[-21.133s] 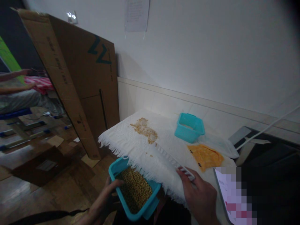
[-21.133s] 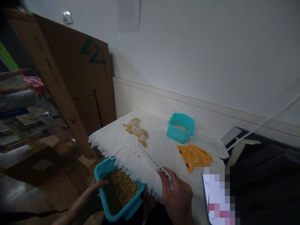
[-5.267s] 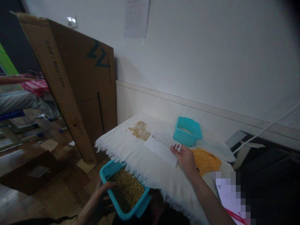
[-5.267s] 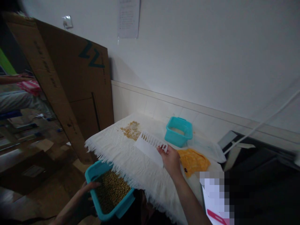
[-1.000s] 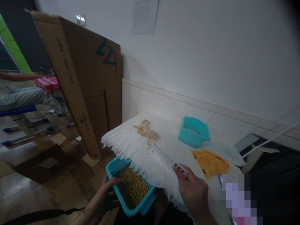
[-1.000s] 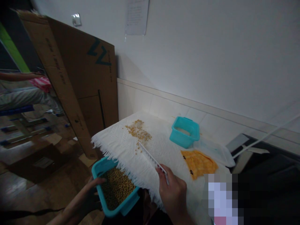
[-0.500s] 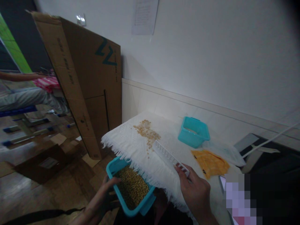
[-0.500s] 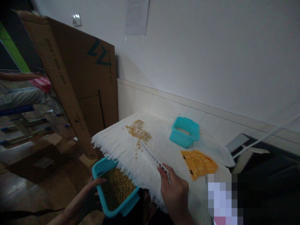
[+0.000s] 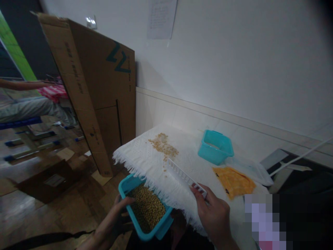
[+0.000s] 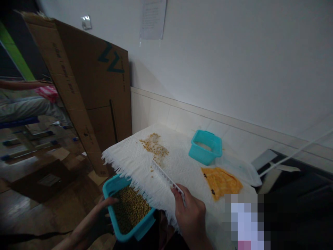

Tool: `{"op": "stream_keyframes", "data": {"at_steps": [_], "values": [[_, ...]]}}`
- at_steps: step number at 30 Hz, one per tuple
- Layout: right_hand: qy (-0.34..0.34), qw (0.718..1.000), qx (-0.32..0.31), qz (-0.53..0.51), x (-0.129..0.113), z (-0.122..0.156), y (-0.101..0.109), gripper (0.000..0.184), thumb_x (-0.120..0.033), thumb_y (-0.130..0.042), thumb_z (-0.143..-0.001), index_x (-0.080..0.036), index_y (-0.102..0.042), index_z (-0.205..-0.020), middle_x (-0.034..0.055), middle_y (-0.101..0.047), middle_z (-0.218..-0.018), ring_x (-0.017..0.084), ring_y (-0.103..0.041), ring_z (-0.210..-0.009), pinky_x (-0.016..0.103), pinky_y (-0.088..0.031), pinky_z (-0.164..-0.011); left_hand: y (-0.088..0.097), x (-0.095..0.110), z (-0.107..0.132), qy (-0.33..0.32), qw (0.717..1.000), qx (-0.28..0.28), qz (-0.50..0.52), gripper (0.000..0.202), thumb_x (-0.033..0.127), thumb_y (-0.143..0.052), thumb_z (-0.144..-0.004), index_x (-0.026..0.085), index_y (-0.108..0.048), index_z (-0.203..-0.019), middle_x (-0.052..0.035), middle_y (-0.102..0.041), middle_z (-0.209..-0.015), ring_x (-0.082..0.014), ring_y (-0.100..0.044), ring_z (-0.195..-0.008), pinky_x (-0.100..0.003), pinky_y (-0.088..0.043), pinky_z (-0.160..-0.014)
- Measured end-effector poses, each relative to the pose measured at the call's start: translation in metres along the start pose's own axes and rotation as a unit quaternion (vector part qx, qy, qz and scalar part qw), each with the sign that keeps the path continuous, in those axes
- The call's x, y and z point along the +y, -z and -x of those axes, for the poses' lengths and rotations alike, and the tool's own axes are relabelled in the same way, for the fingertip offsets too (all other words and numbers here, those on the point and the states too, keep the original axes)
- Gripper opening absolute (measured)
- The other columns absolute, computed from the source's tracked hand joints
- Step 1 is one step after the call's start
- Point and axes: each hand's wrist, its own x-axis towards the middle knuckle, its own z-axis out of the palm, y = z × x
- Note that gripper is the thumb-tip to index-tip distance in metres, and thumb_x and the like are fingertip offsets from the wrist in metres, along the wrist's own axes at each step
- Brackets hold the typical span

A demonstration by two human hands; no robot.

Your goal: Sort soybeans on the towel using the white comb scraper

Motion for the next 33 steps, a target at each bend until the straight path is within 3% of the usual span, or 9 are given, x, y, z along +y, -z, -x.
{"op": "stream_keyframes", "data": {"at_steps": [14, 21, 25, 33], "values": [[-0.053, 0.995, -0.012, -0.083, -0.013, -0.012, -0.016, 0.062, -0.064, -0.058, -0.12, -0.018, -0.092, -0.095, 0.0082, -0.087, -0.072, 0.021, -0.084, -0.053, 0.02, -0.062, -0.053, 0.001, -0.001, -0.001, -0.016, 1.0, 0.001, -0.012, 0.085, 0.059, -0.086, -0.086, 0.03, -0.048, -0.155, -0.0013, -0.076, -0.091, -0.0286, -0.076, -0.075, -0.037, -0.056, -0.065], [-0.086, 0.994, -0.021, -0.069, -0.016, -0.013, -0.017, 0.071, -0.073, -0.054, -0.119, -0.018, -0.092, -0.095, 0.0081, -0.085, -0.068, 0.021, -0.082, -0.05, 0.021, -0.058, -0.048, 0.0, 0.0, -0.001, -0.013, 1.0, 0.006, -0.005, 0.095, 0.06, -0.092, -0.079, 0.028, -0.049, -0.157, 0.001, -0.072, -0.089, -0.028, -0.074, -0.073, -0.042, -0.061, -0.078], [-0.092, 0.992, -0.041, -0.072, -0.022, -0.012, -0.018, 0.07, -0.071, -0.052, -0.119, -0.019, -0.093, -0.096, 0.0087, -0.086, -0.071, 0.021, -0.082, -0.05, 0.022, -0.06, -0.05, -0.001, 0.0, 0.0, -0.015, 1.0, 0.013, -0.003, 0.094, 0.057, -0.091, -0.082, 0.03, -0.045, -0.16, 0.0036, -0.068, -0.084, -0.0263, -0.071, -0.069, -0.043, -0.062, -0.078], [-0.068, 0.991, -0.043, -0.106, -0.028, -0.015, -0.017, 0.067, -0.066, -0.055, -0.121, -0.017, -0.092, -0.097, 0.0078, -0.086, -0.071, 0.021, -0.084, -0.053, 0.02, -0.061, -0.052, 0.002, -0.001, -0.002, -0.009, 1.0, 0.001, -0.009, 0.09, 0.06, -0.088, -0.084, 0.033, -0.044, -0.158, 0.001, -0.072, -0.091, -0.0262, -0.073, -0.071, -0.037, -0.053, -0.065]]}}
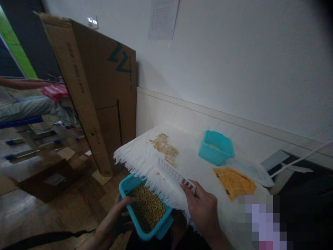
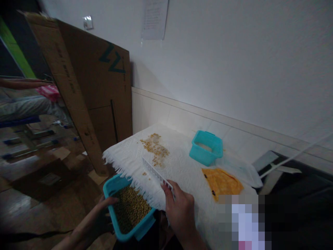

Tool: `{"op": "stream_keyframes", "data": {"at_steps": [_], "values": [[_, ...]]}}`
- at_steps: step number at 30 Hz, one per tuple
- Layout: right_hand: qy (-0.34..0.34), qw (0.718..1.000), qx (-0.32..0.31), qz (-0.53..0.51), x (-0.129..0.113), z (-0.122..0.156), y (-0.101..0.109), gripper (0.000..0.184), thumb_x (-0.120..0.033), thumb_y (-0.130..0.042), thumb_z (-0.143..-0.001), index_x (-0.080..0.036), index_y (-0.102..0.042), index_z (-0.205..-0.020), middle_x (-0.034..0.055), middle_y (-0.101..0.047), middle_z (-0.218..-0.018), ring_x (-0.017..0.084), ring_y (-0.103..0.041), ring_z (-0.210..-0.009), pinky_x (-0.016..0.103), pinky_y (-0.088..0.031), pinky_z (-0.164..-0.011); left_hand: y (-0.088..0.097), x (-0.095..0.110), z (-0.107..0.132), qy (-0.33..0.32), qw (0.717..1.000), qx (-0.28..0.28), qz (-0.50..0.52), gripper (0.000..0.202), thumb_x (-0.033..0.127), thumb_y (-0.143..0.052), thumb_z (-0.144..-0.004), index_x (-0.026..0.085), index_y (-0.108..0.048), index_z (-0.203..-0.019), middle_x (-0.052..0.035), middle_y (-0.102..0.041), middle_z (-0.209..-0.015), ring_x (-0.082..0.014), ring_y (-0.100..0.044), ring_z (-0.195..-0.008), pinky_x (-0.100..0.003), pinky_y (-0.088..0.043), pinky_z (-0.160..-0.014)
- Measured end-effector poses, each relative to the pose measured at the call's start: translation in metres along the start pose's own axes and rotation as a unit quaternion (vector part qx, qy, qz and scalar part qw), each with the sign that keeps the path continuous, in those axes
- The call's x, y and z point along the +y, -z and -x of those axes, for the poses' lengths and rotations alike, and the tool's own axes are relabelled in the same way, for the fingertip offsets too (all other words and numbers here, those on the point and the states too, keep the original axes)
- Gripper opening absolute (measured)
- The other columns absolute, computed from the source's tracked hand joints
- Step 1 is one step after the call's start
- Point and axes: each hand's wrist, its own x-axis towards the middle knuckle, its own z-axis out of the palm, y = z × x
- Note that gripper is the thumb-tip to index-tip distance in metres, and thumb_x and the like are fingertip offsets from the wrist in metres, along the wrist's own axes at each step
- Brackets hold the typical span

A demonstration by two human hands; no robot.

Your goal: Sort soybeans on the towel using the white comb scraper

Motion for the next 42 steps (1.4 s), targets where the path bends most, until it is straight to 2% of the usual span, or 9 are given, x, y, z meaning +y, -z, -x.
{"op": "stream_keyframes", "data": {"at_steps": [5, 13, 18, 22, 26, 29, 32, 36, 42], "values": [[0.006, 1.0, 0.003, -0.01, -0.004, 0.001, -0.001, 0.064, -0.065, -0.057, -0.12, -0.019, -0.093, -0.094, 0.0084, -0.087, -0.072, 0.02, -0.082, -0.05, 0.02, -0.06, -0.051, 0.0, -0.003, -0.002, -0.006, 1.0, -0.004, 0.007, 0.08, 0.058, -0.084, -0.089, 0.031, -0.047, -0.155, 0.0004, -0.072, -0.088, -0.0261, -0.073, -0.074, -0.036, -0.055, -0.067], [-0.062, 0.994, -0.036, -0.084, -0.009, 0.021, 0.001, 0.061, -0.069, -0.063, -0.115, -0.021, -0.092, -0.093, 0.0072, -0.085, -0.07, 0.021, -0.081, -0.051, 0.021, -0.061, -0.051, 0.001, -0.003, -0.001, -0.001, 1.0, 0.0, 0.002, 0.086, 0.058, -0.086, -0.086, 0.029, -0.045, -0.157, 0.0012, -0.073, -0.086, -0.0256, -0.072, -0.07, -0.035, -0.051, -0.064], [-0.158, 0.982, -0.042, -0.089, 0.01, 0.014, 0.009, 0.058, -0.073, -0.072, -0.107, -0.02, -0.091, -0.094, 0.0088, -0.087, -0.074, 0.024, -0.083, -0.059, 0.024, -0.063, -0.053, 0.0, -0.005, -0.003, -0.011, 1.0, 0.011, 0.002, 0.08, 0.058, -0.086, -0.086, 0.029, -0.05, -0.151, 0.0023, -0.071, -0.085, -0.0248, -0.071, -0.069, -0.037, -0.056, -0.067], [-0.221, 0.969, -0.03, -0.106, 0.029, 0.01, 0.014, 0.057, -0.076, -0.078, -0.1, -0.021, -0.091, -0.091, 0.014, -0.091, -0.087, 0.032, -0.088, -0.073, 0.033, -0.07, -0.06, 0.0, -0.003, -0.001, -0.005, 1.0, 0.002, 0.004, 0.084, 0.057, -0.087, -0.085, 0.029, -0.049, -0.155, 0.0021, -0.071, -0.084, -0.0256, -0.071, -0.07, -0.035, -0.052, -0.062], [-0.267, 0.953, -0.026, -0.139, 0.054, -0.001, 0.022, 0.057, -0.076, -0.086, -0.091, -0.02, -0.093, -0.1, 0.0168, -0.093, -0.097, 0.038, -0.091, -0.086, 0.044, -0.076, -0.074, -0.001, 0.001, 0.001, -0.007, 1.0, -0.004, 0.001, 0.091, 0.059, -0.088, -0.084, 0.028, -0.047, -0.158, 0.0004, -0.073, -0.089, -0.0264, -0.072, -0.071, -0.039, -0.057, -0.071], [-0.294, 0.943, -0.043, -0.15, 0.078, -0.015, 0.03, 0.06, -0.076, -0.095, -0.079, -0.019, -0.093, -0.096, 0.0176, -0.092, -0.094, 0.039, -0.091, -0.083, 0.047, -0.075, -0.072, 0.0, 0.001, -0.001, 0.0, 1.0, 0.001, -0.002, 0.093, 0.059, -0.088, -0.084, 0.029, -0.044, -0.161, 0.001, -0.072, -0.089, -0.0267, -0.071, -0.069, -0.042, -0.06, -0.077], [-0.307, 0.941, -0.013, -0.14, 0.097, -0.026, 0.035, 0.061, -0.076, -0.098, -0.073, -0.018, -0.091, -0.091, 0.0173, -0.092, -0.091, 0.04, -0.09, -0.082, 0.046, -0.073, -0.07, 0.001, -0.001, -0.004, 0.001, 1.0, -0.003, -0.005, 0.093, 0.061, -0.088, -0.085, 0.029, -0.045, -0.161, 0.0007, -0.072, -0.089, -0.0275, -0.071, -0.069, -0.042, -0.059, -0.075], [-0.309, 0.943, 0.042, -0.119, 0.108, -0.03, 0.038, 0.061, -0.076, -0.095, -0.076, -0.017, -0.09, -0.09, 0.0167, -0.091, -0.088, 0.038, -0.089, -0.078, 0.044, -0.07, -0.067, 0.001, -0.002, -0.004, 0.01, 1.0, 0.003, 0.006, 0.095, 0.06, -0.09, -0.082, 0.032, -0.045, -0.161, -0.0008, -0.074, -0.093, -0.0287, -0.073, -0.072, -0.043, -0.06, -0.078], [-0.27, 0.954, 0.035, -0.123, 0.108, -0.032, 0.029, 0.066, -0.081, -0.091, -0.08, -0.017, -0.09, -0.098, 0.0169, -0.092, -0.094, 0.035, -0.09, -0.082, 0.041, -0.071, -0.07, -0.003, 0.001, 0.0, 0.01, 1.0, 0.012, 0.003, 0.084, 0.057, -0.086, -0.087, 0.034, -0.046, -0.157, -0.0008, -0.074, -0.096, -0.0284, -0.076, -0.076, -0.04, -0.062, -0.076]]}}
